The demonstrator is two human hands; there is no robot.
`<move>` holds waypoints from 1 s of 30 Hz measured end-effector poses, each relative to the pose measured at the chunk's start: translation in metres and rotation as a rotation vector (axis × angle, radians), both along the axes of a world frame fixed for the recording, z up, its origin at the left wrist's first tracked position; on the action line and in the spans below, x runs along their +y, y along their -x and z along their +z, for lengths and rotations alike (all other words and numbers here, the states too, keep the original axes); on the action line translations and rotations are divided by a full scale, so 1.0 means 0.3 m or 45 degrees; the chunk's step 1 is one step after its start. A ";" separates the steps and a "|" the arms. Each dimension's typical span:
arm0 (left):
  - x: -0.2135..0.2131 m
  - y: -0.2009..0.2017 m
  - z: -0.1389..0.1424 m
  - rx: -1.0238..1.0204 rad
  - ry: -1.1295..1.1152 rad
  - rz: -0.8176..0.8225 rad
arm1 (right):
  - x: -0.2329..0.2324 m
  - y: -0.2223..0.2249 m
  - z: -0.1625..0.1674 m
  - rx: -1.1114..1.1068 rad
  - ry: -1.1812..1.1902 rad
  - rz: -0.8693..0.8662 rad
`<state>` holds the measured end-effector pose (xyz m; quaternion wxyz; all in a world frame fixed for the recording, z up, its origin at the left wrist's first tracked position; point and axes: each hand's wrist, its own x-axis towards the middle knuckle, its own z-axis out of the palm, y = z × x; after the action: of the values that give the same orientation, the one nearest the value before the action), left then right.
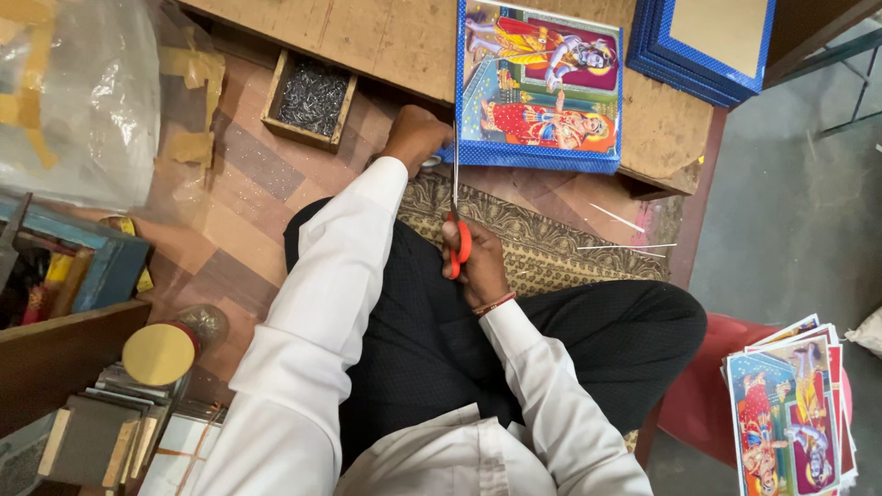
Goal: The person sits on the floor and assembles a cardboard frame by cutting a piece of cardboard with scissors, applying blue patterned tape to the edges, and attaching a printed image. The person repeats this process for multiple frames, stacking the finished items on a nearby table.
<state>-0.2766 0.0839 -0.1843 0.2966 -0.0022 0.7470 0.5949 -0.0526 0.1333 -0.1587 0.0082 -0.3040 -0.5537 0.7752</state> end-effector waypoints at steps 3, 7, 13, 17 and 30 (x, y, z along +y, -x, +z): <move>-0.006 0.017 0.018 -0.041 -0.113 0.095 | 0.013 -0.001 0.000 -0.009 0.014 0.047; -0.029 0.078 0.043 0.459 0.121 0.244 | 0.080 -0.049 0.035 -0.009 -0.494 0.335; -0.077 0.205 0.049 1.161 0.552 0.115 | 0.215 -0.188 0.086 -0.306 -1.763 0.806; -0.053 0.208 0.076 1.384 0.709 0.266 | 0.251 -0.190 0.080 -0.120 -1.759 0.860; 0.132 0.000 0.039 -0.253 -0.489 0.240 | 0.165 0.366 0.069 0.074 -2.015 -0.149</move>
<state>-0.2766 0.1235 -0.1726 0.3068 -0.0740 0.5837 0.7482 -0.1623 0.1827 -0.1381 0.2769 -0.2162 -0.9229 0.1574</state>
